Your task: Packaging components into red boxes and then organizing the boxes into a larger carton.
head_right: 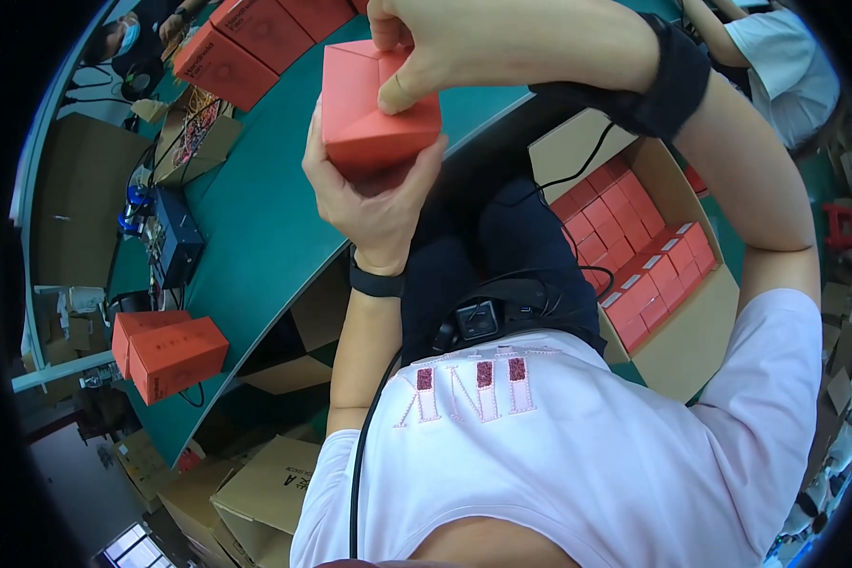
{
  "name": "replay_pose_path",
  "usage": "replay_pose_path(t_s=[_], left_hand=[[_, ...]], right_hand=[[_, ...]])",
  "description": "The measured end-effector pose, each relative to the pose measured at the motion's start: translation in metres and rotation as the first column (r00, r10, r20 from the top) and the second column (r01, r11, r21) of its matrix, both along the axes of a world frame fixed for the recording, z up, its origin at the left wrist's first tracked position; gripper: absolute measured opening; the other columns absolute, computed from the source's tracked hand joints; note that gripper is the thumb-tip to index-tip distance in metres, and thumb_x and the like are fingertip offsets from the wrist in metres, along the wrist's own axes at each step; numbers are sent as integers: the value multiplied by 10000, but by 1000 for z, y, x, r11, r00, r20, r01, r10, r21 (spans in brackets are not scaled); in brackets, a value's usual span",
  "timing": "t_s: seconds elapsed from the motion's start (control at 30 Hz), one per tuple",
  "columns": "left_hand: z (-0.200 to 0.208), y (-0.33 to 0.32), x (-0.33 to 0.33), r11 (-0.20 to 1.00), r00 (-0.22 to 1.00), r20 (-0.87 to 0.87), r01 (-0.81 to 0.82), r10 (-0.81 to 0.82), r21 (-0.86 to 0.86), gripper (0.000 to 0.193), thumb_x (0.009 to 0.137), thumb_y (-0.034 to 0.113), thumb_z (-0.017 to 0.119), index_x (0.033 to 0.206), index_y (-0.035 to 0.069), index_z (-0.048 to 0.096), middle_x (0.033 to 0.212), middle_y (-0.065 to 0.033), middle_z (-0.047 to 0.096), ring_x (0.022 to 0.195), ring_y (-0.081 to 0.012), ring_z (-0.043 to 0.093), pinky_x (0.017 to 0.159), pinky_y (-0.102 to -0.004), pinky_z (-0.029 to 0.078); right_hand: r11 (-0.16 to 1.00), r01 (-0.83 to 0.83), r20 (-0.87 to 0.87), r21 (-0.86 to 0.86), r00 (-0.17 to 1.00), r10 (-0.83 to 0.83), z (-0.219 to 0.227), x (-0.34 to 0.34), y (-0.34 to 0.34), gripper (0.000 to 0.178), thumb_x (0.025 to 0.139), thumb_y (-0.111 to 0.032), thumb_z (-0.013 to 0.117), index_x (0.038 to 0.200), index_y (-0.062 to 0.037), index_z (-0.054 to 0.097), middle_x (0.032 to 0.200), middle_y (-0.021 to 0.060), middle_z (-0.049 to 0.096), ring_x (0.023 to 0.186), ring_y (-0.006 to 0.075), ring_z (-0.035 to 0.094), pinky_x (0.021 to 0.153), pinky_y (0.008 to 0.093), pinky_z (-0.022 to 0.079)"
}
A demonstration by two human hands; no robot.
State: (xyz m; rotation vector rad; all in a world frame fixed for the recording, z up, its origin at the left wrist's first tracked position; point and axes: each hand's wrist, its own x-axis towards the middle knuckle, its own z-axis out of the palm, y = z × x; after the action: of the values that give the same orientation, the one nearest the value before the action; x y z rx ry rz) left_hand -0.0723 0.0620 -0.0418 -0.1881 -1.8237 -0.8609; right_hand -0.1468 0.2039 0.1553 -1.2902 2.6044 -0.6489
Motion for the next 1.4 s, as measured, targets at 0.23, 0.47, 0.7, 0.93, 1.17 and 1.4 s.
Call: replay_pose_path(t_s=[0.23, 0.47, 0.7, 0.93, 1.17, 1.4], left_hand=[[52, -23, 9, 958, 848, 462, 285, -259, 13, 1195, 539, 342, 1004, 1486, 16, 352, 1386, -164, 510, 1181, -347, 558, 981, -433, 499], [64, -20, -16, 721, 615, 426, 677, -664, 147, 1215, 550, 240, 1013, 1536, 64, 324, 1334, -131, 564, 1187, -225, 607, 1008, -365, 510], [67, -1, -23, 742, 669, 451, 670, -590, -21, 1177, 542, 250, 1017, 1504, 61, 366, 1301, -113, 567, 1150, -208, 609, 983, -349, 519], [76, 11, -23, 703, 709, 527, 660, -468, -264, 921, 508, 291, 1005, 1297, 74, 582, 1265, -119, 585, 1173, -286, 579, 972, -403, 502], [81, 14, -22, 734, 711, 574, 628, -407, -258, 820, 527, 278, 977, 1253, 149, 618, 1227, -154, 571, 1180, -345, 524, 945, -454, 499], [84, 0, -18, 801, 762, 533, 550, -367, -236, 811, 531, 242, 976, 1254, 144, 622, 1214, -152, 565, 1174, -336, 531, 942, -433, 497]], right_hand=[[996, 20, 145, 90, 989, -33, 2, 0, 12, 391, 761, -239, 794, 899, 107, 674, 819, 219, 692, 719, 318, 667, 662, 368, 531], [999, -22, 120, -28, 992, 25, -13, -1, 36, 398, 733, -282, 799, 822, 54, 606, 813, 197, 627, 768, 315, 611, 699, 383, 494], [988, -43, 199, -149, 977, 72, -45, -11, 73, 454, 710, -354, 757, 810, 14, 513, 793, 191, 567, 769, 332, 551, 704, 405, 459], [970, -59, 205, -238, 973, 110, -68, -8, 95, 479, 727, -343, 758, 903, 18, 497, 874, 199, 537, 832, 337, 549, 751, 390, 462], [966, -102, -9, -239, 995, 103, -94, -4, 101, 354, 797, -210, 699, 1013, 34, 562, 884, 196, 599, 853, 344, 608, 768, 401, 506], [996, -76, 0, -51, 997, 76, -61, -16, 100, 395, 778, -252, 673, 974, 34, 482, 911, 213, 537, 872, 364, 551, 789, 398, 470]])
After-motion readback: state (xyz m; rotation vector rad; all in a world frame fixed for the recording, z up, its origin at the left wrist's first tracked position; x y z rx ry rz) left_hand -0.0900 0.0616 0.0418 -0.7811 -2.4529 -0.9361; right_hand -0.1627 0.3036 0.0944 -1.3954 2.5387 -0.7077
